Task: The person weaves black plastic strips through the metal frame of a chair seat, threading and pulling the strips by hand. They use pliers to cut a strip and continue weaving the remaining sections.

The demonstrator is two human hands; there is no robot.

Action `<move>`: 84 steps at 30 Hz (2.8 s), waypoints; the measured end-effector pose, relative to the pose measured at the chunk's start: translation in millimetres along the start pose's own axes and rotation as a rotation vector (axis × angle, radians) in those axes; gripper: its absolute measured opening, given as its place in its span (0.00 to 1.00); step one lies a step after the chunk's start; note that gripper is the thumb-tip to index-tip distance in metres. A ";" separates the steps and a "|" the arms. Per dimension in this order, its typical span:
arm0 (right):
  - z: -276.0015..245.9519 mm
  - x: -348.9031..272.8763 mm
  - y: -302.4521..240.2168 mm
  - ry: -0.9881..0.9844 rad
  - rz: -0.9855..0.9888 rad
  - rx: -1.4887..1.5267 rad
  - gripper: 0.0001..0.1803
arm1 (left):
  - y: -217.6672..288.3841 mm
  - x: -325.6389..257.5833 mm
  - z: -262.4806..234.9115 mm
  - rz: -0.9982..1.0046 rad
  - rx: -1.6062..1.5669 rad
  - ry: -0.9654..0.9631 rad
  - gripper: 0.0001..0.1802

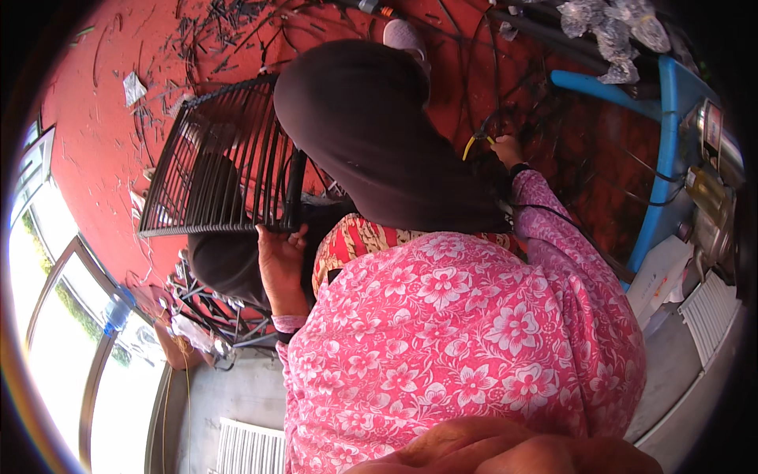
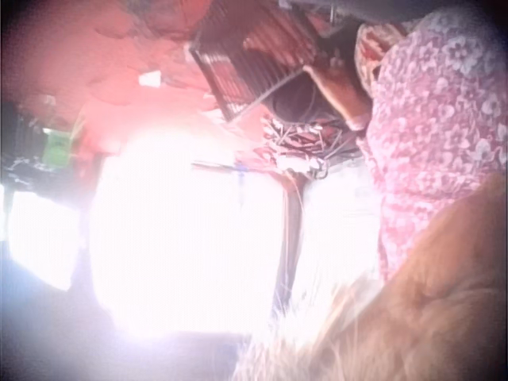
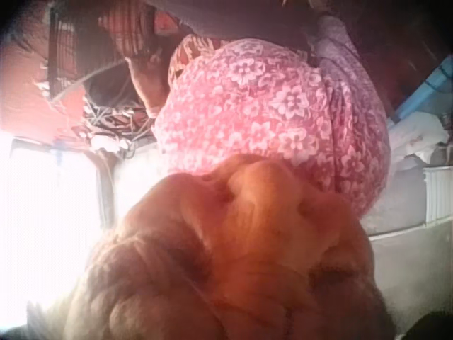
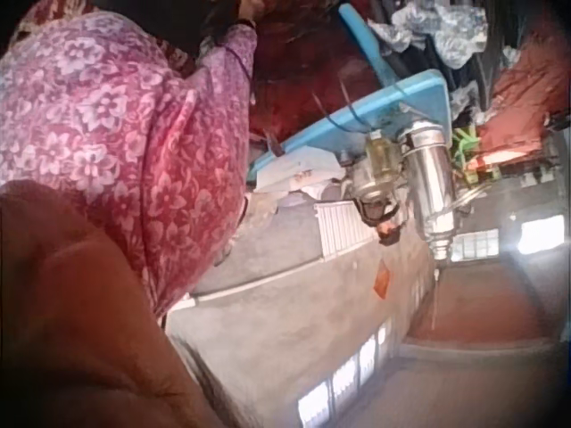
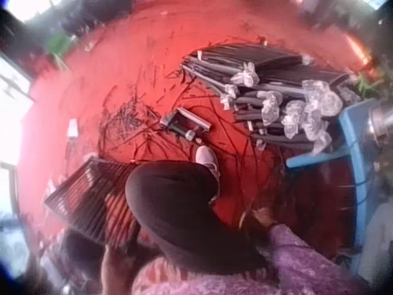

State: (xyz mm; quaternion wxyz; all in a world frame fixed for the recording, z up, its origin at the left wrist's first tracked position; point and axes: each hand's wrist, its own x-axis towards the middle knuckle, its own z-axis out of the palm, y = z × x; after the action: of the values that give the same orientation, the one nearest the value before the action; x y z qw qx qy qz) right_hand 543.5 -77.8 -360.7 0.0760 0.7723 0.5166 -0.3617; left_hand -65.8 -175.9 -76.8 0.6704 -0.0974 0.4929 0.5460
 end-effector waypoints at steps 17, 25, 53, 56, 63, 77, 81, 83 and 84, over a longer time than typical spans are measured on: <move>-60.1 -49.5 -22.7 -0.026 -0.008 -0.205 0.18 | -2.6 0.6 11.6 -0.006 -0.039 -0.018 0.26; -175.7 -49.1 -132.7 0.592 -0.158 -0.038 0.19 | -29.0 24.4 -3.4 0.015 -0.099 -0.099 0.24; -181.0 -257.3 -374.4 -0.314 -0.819 0.490 0.34 | -57.0 41.2 7.6 0.067 -0.235 -0.173 0.35; -189.5 -265.9 -415.4 -0.535 -0.924 0.210 0.34 | -54.2 41.2 3.4 0.044 -0.242 -0.169 0.33; -127.4 -196.6 -503.9 -0.568 -1.145 -0.830 0.28 | -49.1 36.3 13.6 0.049 -0.270 -0.158 0.30; -96.3 -153.5 -512.6 -0.738 -1.438 -0.838 0.34 | -39.3 1.6 21.0 -0.020 -0.229 -0.081 0.30; -96.9 -151.6 -513.1 -0.701 -1.449 -0.848 0.32 | -40.7 -0.8 18.7 -0.022 -0.238 -0.099 0.31; -97.2 -149.0 -514.2 -0.633 -1.496 -0.882 0.31 | -41.7 -1.3 18.1 -0.018 -0.249 -0.108 0.31; -96.5 -147.0 -515.4 -0.595 -1.537 -0.906 0.32 | -41.9 -1.6 17.9 -0.018 -0.254 -0.115 0.31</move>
State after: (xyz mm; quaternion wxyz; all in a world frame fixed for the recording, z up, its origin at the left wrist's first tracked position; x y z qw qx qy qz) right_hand 120.2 94.7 -64.7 0.2386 -0.0078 0.9357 -0.2597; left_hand -21.0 -181.1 -83.8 0.6847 -0.1546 0.3798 0.6025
